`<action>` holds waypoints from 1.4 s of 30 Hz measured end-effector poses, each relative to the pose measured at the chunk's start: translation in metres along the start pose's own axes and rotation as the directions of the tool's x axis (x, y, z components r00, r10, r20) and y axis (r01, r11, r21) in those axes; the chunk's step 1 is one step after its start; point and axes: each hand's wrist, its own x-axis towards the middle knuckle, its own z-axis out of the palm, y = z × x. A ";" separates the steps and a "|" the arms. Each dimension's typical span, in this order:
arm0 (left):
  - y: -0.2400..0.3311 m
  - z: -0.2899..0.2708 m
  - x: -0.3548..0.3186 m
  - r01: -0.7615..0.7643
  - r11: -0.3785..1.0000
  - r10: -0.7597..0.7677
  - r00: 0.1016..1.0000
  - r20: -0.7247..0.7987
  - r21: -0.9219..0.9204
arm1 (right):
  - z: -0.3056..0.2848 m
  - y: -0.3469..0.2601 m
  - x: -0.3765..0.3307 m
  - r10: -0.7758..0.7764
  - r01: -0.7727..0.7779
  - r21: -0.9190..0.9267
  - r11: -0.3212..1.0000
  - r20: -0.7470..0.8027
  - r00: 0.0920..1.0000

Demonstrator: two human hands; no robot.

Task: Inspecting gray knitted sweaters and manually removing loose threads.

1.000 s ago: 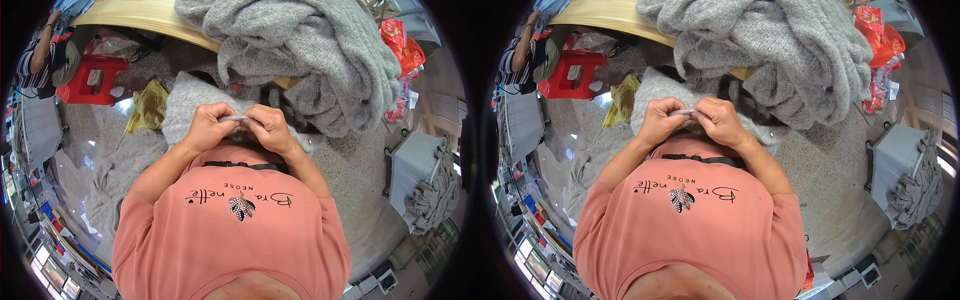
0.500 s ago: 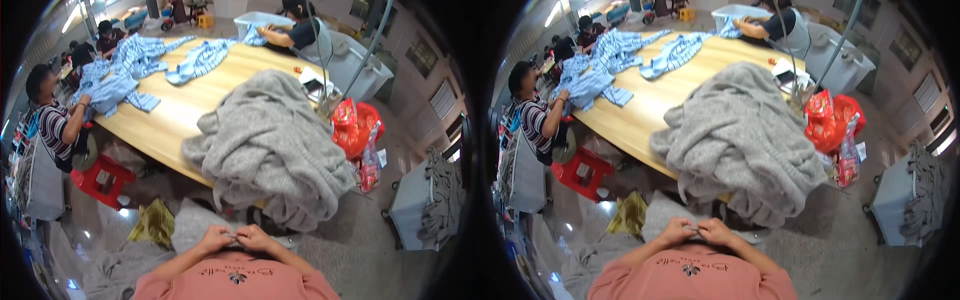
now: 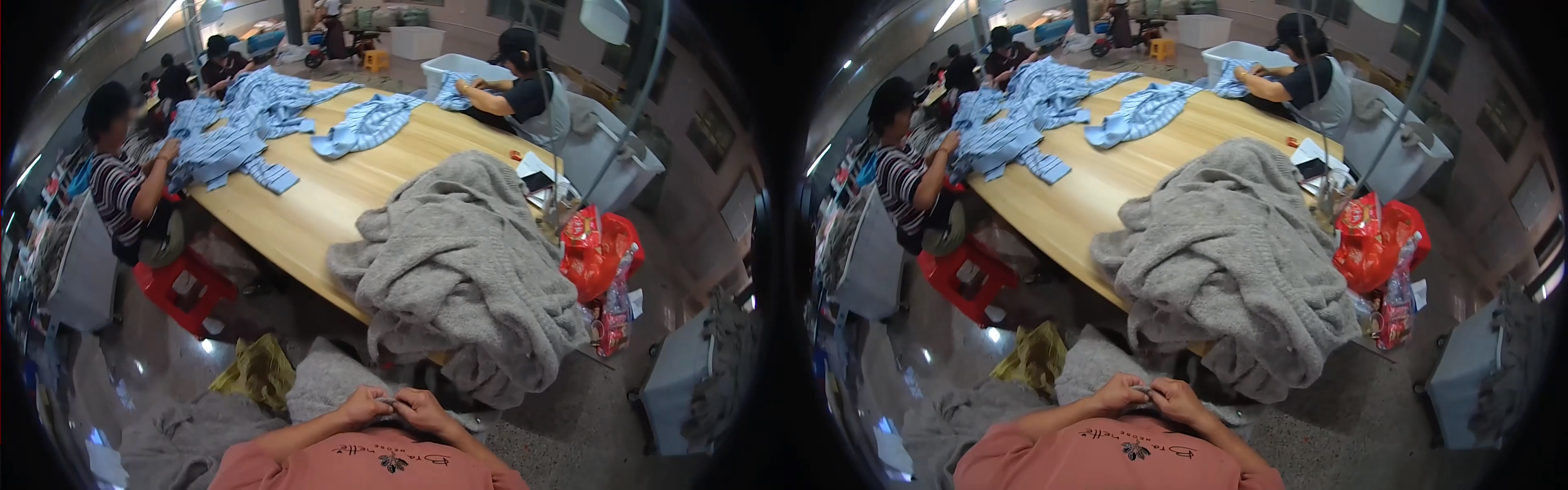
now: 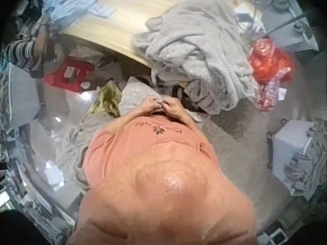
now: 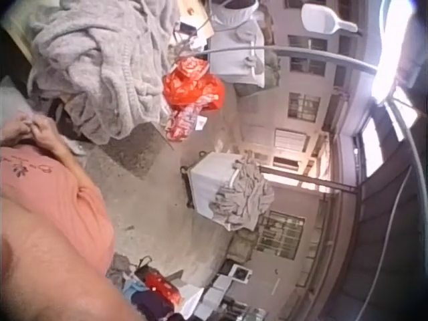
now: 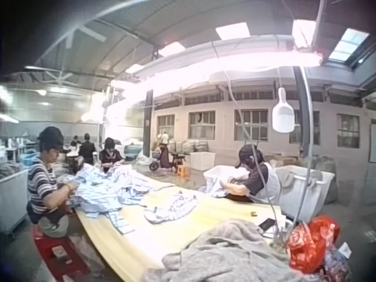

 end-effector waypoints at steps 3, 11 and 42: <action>-0.002 0.001 -0.001 -0.026 0.993 0.035 0.997 -0.072 0.119 | 0.005 -0.005 -0.001 -0.040 0.033 -0.246 0.969 -0.026 0.999; 0.000 0.001 0.003 0.034 0.986 -0.054 0.991 0.123 0.160 | 0.017 -0.005 0.001 -0.135 0.097 -0.191 0.977 -0.198 0.971; 0.015 0.008 0.002 -0.186 0.980 0.183 0.982 0.036 0.077 | 0.011 -0.009 0.002 0.059 -0.047 0.044 0.998 -0.324 0.944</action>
